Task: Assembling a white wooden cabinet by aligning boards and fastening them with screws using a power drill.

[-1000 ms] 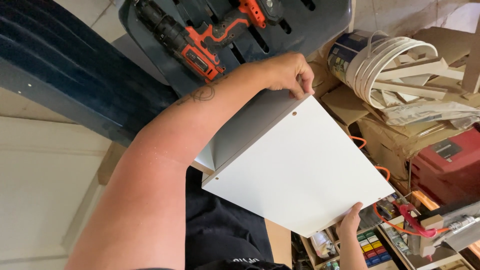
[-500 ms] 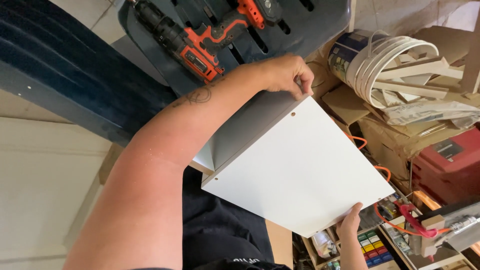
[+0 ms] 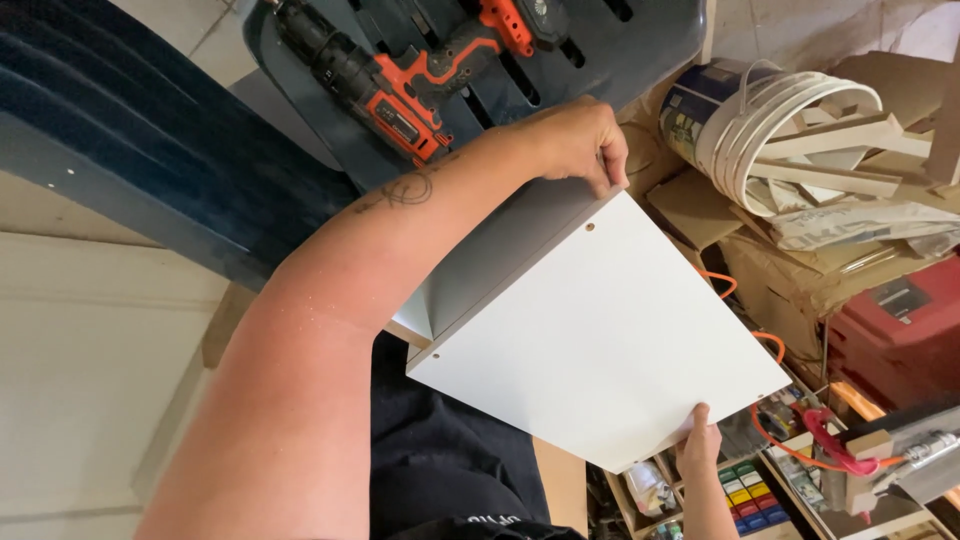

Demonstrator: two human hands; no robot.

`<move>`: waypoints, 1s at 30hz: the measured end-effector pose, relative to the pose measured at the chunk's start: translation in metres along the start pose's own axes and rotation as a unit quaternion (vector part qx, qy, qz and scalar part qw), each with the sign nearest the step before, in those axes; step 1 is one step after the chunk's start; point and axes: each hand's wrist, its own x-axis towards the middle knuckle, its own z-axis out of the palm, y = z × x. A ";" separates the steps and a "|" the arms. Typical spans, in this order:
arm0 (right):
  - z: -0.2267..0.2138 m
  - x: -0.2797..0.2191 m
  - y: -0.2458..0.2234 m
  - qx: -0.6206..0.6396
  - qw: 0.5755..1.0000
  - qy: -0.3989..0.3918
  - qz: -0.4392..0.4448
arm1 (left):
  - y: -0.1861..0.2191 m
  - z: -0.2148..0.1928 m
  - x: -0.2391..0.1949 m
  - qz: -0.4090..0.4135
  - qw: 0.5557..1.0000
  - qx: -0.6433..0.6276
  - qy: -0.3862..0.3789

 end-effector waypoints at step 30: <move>0.004 -0.002 0.000 -0.038 0.998 -0.019 -0.038 | -0.025 0.008 0.023 0.062 0.997 -0.051 0.006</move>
